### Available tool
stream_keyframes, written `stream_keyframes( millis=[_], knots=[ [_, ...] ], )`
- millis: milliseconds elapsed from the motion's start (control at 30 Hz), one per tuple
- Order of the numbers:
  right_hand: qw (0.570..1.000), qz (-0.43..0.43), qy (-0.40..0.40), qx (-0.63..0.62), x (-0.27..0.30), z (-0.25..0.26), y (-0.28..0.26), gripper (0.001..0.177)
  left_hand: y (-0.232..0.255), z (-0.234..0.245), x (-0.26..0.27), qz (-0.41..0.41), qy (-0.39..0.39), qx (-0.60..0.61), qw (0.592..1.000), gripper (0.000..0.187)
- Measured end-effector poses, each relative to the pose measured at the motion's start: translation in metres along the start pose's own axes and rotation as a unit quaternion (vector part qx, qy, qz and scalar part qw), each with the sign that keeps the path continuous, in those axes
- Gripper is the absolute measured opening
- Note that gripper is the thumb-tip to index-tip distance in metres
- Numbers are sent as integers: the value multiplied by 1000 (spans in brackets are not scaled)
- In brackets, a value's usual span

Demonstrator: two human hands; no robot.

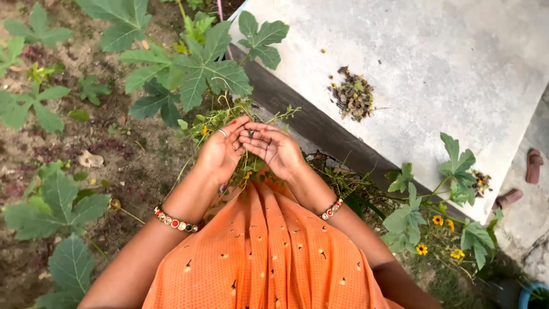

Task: Picking seeds and yellow flowers from plants in a garden.

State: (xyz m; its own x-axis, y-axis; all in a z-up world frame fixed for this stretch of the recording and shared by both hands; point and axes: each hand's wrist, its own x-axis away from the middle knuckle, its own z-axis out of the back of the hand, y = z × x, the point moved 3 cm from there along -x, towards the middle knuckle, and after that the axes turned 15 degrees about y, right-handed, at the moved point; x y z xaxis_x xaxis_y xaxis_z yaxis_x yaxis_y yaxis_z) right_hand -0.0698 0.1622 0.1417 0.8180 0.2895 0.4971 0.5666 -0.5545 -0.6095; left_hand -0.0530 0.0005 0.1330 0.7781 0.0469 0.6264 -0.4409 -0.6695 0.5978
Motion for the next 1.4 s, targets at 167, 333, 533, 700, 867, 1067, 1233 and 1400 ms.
stream_keyframes(
  millis=[167,333,533,700,867,1067,1233,1400],
  knots=[
    [994,1,44,-97,14,4,-28,46,1,-52,5,26,-13,6,1000,44],
    [981,55,86,-164,24,32,-64,49,-22,-112,-12,32,-33,-31,998,41],
    [955,143,151,-209,12,111,-96,46,-95,-184,-58,70,-76,6,995,21],
    [917,141,260,-267,-7,183,-115,49,-165,-225,-110,133,-44,-43,989,22],
    [906,142,289,-275,-46,253,-150,53,-206,-274,-159,160,-15,-81,984,26],
    [892,135,333,-274,-93,305,-197,87,-227,-333,-197,151,8,-147,977,43],
    [886,154,353,-258,-102,310,-225,104,-234,-359,-214,167,1,-107,980,67],
    [890,178,357,-223,-90,295,-229,84,-202,-359,-200,148,-28,-137,979,63]
  ],
)
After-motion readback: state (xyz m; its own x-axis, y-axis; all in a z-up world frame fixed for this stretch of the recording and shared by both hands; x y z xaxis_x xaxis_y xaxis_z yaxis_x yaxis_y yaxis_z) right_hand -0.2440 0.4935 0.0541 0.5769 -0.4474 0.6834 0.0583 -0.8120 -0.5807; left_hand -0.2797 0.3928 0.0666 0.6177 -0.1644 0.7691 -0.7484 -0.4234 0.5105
